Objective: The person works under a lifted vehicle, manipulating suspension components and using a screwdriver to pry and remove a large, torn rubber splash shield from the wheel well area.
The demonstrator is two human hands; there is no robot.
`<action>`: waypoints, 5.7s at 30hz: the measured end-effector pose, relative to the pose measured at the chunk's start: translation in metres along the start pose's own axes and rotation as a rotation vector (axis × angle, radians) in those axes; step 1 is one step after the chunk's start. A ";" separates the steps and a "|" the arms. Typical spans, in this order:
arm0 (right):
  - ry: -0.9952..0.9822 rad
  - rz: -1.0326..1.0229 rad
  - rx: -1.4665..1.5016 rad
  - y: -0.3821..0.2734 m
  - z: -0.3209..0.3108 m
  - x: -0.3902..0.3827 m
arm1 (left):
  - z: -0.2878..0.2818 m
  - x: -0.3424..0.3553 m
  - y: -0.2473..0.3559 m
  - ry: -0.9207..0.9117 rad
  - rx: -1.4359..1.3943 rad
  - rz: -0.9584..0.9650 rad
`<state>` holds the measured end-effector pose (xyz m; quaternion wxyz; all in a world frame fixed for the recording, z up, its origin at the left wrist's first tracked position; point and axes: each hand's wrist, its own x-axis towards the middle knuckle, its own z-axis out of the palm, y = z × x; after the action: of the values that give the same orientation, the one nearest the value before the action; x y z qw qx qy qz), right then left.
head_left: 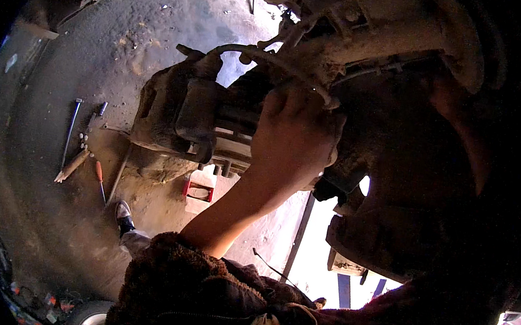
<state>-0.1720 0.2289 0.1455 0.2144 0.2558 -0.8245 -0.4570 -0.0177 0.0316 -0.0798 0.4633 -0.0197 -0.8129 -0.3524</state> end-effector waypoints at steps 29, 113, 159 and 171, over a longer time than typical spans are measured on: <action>-0.028 0.046 0.091 -0.016 0.014 -0.030 | -0.002 0.006 0.000 0.016 0.059 0.028; 0.300 0.609 1.456 -0.165 0.349 -0.045 | -0.010 0.011 0.010 -0.097 0.288 0.049; 0.223 0.797 1.581 -0.153 0.317 -0.054 | -0.005 0.007 -0.001 -0.006 0.268 0.034; -0.555 1.704 2.531 -0.288 0.287 -0.272 | 0.005 0.004 0.005 -0.052 0.241 0.045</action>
<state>-0.0641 0.4513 -0.2761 -0.1008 -0.3548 -0.5685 0.7354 -0.0218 0.0372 -0.0748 0.4487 0.0086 -0.8605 -0.2410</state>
